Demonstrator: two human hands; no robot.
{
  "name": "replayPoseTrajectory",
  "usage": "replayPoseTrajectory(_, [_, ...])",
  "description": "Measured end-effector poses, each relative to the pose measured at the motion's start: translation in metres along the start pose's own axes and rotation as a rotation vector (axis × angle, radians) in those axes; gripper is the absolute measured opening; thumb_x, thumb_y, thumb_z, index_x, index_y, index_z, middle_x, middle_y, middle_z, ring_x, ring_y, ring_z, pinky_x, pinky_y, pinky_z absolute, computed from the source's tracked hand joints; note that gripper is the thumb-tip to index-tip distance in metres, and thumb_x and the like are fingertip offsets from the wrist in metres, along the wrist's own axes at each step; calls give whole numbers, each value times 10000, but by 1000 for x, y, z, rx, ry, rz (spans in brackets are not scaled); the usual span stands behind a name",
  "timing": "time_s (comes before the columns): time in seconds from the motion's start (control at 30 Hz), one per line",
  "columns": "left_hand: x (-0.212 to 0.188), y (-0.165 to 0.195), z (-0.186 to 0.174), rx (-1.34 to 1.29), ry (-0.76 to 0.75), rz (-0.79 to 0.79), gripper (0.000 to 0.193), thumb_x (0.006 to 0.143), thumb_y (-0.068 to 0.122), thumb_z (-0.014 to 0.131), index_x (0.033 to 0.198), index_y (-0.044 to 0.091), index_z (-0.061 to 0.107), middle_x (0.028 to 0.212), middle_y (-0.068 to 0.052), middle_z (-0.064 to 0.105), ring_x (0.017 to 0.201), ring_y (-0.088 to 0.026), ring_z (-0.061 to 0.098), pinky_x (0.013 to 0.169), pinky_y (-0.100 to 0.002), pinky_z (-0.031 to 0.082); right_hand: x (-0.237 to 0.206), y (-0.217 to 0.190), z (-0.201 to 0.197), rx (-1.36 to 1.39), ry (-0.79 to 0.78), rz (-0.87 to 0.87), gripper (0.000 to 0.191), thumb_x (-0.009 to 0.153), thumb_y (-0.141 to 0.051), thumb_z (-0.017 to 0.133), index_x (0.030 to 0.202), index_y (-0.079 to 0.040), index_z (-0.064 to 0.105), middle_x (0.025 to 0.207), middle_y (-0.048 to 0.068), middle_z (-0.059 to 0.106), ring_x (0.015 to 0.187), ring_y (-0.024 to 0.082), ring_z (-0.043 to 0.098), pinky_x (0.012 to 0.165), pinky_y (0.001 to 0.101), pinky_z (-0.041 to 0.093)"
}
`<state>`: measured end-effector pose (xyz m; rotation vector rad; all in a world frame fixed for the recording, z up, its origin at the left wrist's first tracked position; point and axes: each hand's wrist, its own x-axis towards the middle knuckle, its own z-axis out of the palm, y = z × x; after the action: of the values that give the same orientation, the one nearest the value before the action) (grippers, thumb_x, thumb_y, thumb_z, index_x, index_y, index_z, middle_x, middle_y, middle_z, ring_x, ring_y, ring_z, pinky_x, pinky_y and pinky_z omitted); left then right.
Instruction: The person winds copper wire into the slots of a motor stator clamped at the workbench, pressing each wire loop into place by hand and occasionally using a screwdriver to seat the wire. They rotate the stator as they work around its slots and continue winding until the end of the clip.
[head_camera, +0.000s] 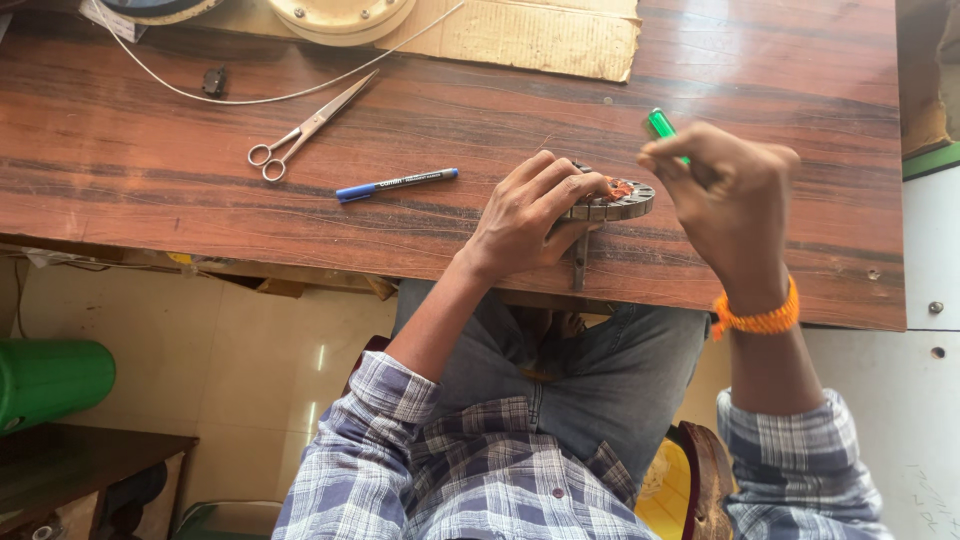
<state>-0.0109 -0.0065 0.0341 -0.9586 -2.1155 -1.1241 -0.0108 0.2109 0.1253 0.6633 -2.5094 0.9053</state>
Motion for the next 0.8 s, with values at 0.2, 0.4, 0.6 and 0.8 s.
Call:
replayPoseTrajectory(0.2, [8, 5, -5, -135, -29, -221, 460, 939, 436, 733, 1209, 76, 639, 1040, -71, 694, 978, -232, 664, 877, -387, 543, 29, 10, 27, 4, -81, -175, 22, 1020, -62, 790, 1042, -62, 795, 891, 69, 768, 747, 96, 729, 645, 235, 553])
replayPoseTrajectory(0.4, [46, -11, 0, -294, -224, -668, 484, 838, 466, 701, 1110, 67, 738, 814, -102, 766, 757, -210, 757, 696, -372, 576, 30, 6, 28, 1, -126, -111, 51, 993, -82, 789, 1004, -32, 786, 826, 97, 753, 676, 115, 701, 607, 264, 519])
replayPoseTrajectory(0.6, [44, -32, -3, -552, -318, -556, 239, 891, 264, 757, 1064, 109, 812, 861, -28, 748, 781, -136, 683, 691, -315, 566, 20, -12, 17, 16, -149, 59, 77, 973, -111, 807, 996, -45, 775, 728, 51, 713, 582, 62, 615, 505, 247, 443])
replayPoseTrajectory(0.8, [43, -44, -22, -601, -377, -254, 203, 905, 148, 783, 1107, 134, 804, 886, -1, 695, 807, -116, 669, 703, -299, 547, -16, -47, 7, 135, -170, 259, 103, 919, -97, 825, 985, -39, 771, 574, -18, 525, 518, 28, 395, 474, 257, 302])
